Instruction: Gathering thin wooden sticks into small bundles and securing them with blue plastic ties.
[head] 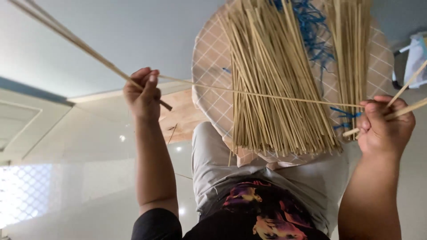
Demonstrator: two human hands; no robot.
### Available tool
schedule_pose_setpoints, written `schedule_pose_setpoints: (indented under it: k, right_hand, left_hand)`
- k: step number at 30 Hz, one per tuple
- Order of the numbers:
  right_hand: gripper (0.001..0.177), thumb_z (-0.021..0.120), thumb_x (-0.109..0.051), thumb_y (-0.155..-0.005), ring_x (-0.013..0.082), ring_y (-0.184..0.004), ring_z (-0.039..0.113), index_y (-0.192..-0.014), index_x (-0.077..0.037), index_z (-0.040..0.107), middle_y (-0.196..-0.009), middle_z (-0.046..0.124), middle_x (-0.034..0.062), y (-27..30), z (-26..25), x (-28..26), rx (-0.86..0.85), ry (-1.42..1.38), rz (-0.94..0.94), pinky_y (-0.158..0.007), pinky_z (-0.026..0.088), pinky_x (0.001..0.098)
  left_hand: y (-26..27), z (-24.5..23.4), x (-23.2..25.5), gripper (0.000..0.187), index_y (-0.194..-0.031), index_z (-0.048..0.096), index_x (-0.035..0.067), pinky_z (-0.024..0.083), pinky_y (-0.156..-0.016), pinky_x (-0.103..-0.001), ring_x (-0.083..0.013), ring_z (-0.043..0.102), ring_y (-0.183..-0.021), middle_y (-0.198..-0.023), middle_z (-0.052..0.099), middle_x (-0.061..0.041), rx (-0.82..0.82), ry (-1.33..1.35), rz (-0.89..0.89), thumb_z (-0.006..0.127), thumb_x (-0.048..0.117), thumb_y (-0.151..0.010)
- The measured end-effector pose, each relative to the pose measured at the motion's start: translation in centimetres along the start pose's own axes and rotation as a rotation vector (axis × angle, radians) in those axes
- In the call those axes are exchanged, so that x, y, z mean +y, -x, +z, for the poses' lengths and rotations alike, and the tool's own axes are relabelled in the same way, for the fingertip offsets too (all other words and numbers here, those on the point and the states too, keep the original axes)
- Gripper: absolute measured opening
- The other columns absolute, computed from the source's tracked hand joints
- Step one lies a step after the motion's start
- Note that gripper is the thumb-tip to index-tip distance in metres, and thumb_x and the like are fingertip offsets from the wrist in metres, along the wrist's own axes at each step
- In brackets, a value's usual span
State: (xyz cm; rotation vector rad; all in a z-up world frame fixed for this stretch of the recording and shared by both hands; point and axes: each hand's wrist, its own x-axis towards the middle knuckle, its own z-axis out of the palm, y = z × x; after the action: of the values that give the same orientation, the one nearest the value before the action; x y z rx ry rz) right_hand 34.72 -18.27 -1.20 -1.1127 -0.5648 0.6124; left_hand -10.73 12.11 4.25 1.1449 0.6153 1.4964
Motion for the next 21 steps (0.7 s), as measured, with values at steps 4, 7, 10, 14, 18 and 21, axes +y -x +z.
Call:
schedule_pose_setpoints:
  k: [4, 7, 10, 14, 18, 21]
  right_hand:
    - [0.015, 0.069, -0.006, -0.112, 0.002, -0.058, 0.046, -0.119, -0.013, 0.058, -0.104, 0.069, 0.007, -0.1, 0.2, 0.5, 0.0, 0.198, -0.075, -0.055, 0.04, 0.015]
    - [0.014, 0.067, 0.0, -0.113, 0.0026, -0.058, 0.045, -0.115, -0.012, 0.06, -0.105, 0.07, 0.0086, -0.6, -0.8, 0.9, 0.069, 0.219, -0.107, -0.053, 0.037, 0.0159]
    - [0.017, 0.066, -0.002, -0.113, 0.0034, -0.064, 0.047, -0.121, -0.013, 0.056, -0.108, 0.068, 0.0078, -1.6, -2.8, 1.5, 0.095, 0.225, -0.137, -0.056, 0.039, 0.0153]
    - [0.015, 0.069, -0.017, -0.12, 0.0016, -0.063, 0.044, -0.122, -0.02, 0.055, -0.111, 0.066, 0.002, -3.8, -4.6, 1.5, 0.08, 0.226, -0.132, -0.056, 0.035, 0.0165]
    - [0.011, 0.066, -0.025, -0.123, -0.0021, -0.065, 0.044, -0.127, -0.026, 0.057, -0.113, 0.066, -0.0041, -6.6, -5.5, 1.1, 0.088, 0.189, -0.087, -0.058, 0.035, 0.0131]
    - [0.016, 0.071, -0.032, -0.119, -0.0014, -0.065, 0.043, -0.126, -0.027, 0.058, -0.113, 0.066, -0.0036, -8.8, -5.3, 0.4, 0.002, 0.12, -0.136, -0.058, 0.033, 0.0144]
  left_hand:
    - [0.7, 0.1, 0.1, 0.017, -0.109, 0.069, 0.004, 0.039, -0.048, -0.017, -0.0039, 0.056, -0.061, -0.1, 0.077, -0.012, 0.019, -0.004, -0.058, 0.073, -0.003, -0.095]
    - [1.0, 0.2, 0.6, 0.019, -0.108, 0.071, 0.003, 0.041, -0.047, -0.016, -0.0054, 0.061, -0.061, -0.099, 0.078, -0.014, 0.004, -0.076, -0.053, 0.075, -0.005, -0.091]
    - [1.5, 0.6, 1.6, 0.023, -0.113, 0.069, -0.001, 0.046, -0.052, -0.015, -0.0065, 0.062, -0.064, -0.104, 0.078, -0.016, -0.056, -0.242, -0.14, 0.075, -0.003, -0.09]
    - [1.6, 1.0, 2.3, 0.016, -0.103, 0.071, 0.0, 0.035, -0.045, -0.017, -0.0015, 0.038, -0.049, -0.101, 0.076, -0.012, -0.328, -0.473, -0.097, 0.076, -0.006, -0.089]
    - [2.4, 2.5, 3.3, 0.014, -0.075, 0.072, 0.004, 0.022, -0.039, -0.022, -0.0035, 0.025, -0.046, -0.106, 0.08, -0.009, -0.689, -0.758, -0.13, 0.082, 0.006, -0.084]
    - [3.3, 3.7, 3.5, 0.026, -0.103, 0.082, 0.007, 0.036, -0.042, -0.023, -0.0082, 0.045, -0.043, -0.073, 0.077, -0.004, -0.92, -0.915, -0.201, 0.085, 0.023, -0.081]
